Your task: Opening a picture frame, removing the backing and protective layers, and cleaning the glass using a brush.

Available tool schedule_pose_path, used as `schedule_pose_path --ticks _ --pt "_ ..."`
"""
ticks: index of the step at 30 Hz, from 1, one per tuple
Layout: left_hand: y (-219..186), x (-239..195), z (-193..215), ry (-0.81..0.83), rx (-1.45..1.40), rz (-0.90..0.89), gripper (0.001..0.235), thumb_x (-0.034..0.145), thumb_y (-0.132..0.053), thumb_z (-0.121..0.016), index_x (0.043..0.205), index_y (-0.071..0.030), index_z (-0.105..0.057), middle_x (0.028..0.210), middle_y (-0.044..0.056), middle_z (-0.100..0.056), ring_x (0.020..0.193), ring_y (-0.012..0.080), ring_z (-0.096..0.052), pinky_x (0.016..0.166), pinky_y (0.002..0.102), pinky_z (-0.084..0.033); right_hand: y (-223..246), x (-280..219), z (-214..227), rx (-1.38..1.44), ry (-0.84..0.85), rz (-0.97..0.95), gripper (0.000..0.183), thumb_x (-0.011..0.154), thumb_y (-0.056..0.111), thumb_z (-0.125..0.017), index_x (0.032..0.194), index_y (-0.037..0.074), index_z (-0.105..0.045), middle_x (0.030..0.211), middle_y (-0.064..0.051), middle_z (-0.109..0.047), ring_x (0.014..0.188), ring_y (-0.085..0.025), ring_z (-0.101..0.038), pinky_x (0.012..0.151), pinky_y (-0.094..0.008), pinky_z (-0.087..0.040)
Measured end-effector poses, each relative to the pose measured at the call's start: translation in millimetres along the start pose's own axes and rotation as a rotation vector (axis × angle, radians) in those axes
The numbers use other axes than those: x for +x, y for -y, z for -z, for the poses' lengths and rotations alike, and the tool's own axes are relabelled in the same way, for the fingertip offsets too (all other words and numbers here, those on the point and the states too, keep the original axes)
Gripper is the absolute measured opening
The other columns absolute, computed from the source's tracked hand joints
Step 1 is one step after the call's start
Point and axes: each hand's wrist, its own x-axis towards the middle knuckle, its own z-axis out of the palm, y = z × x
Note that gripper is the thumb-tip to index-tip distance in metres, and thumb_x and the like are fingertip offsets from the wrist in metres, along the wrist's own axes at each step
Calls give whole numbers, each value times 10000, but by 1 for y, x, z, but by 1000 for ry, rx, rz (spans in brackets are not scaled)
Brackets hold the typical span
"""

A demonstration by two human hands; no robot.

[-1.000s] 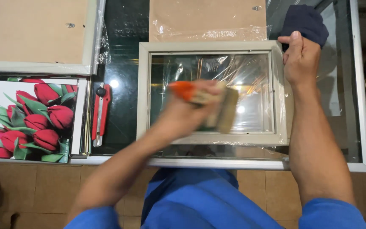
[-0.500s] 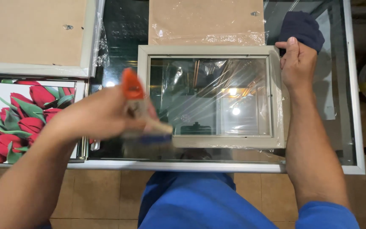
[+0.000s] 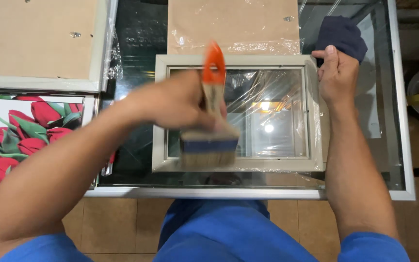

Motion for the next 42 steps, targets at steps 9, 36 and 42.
schedule_pose_path --ticks 9,36,42 --pt "71 91 37 -996 362 -410 99 981 -129 -795 898 -77 -784 789 48 -762 522 200 -686 444 354 -550 1 -1 0 5 11 7 448 1223 281 -477 1113 -49 -758 624 -4 -488 548 -94 -430 573 -239 -381" --pt "-22 109 -29 -87 63 -92 196 792 -218 -809 917 -95 -724 831 61 -747 697 206 -723 667 337 -592 14 -2 -1 29 -3 -26 416 1207 252 -475 1089 -46 -740 639 13 -470 564 -89 -410 574 -237 -373" --pt "6 158 18 -1122 275 -701 180 892 -141 -779 743 -47 -739 613 55 -679 419 241 -574 453 377 -490 8 -1 -1 -35 -1 18 432 1208 243 -469 1093 -47 -768 679 -24 -521 610 -112 -451 587 -256 -369"
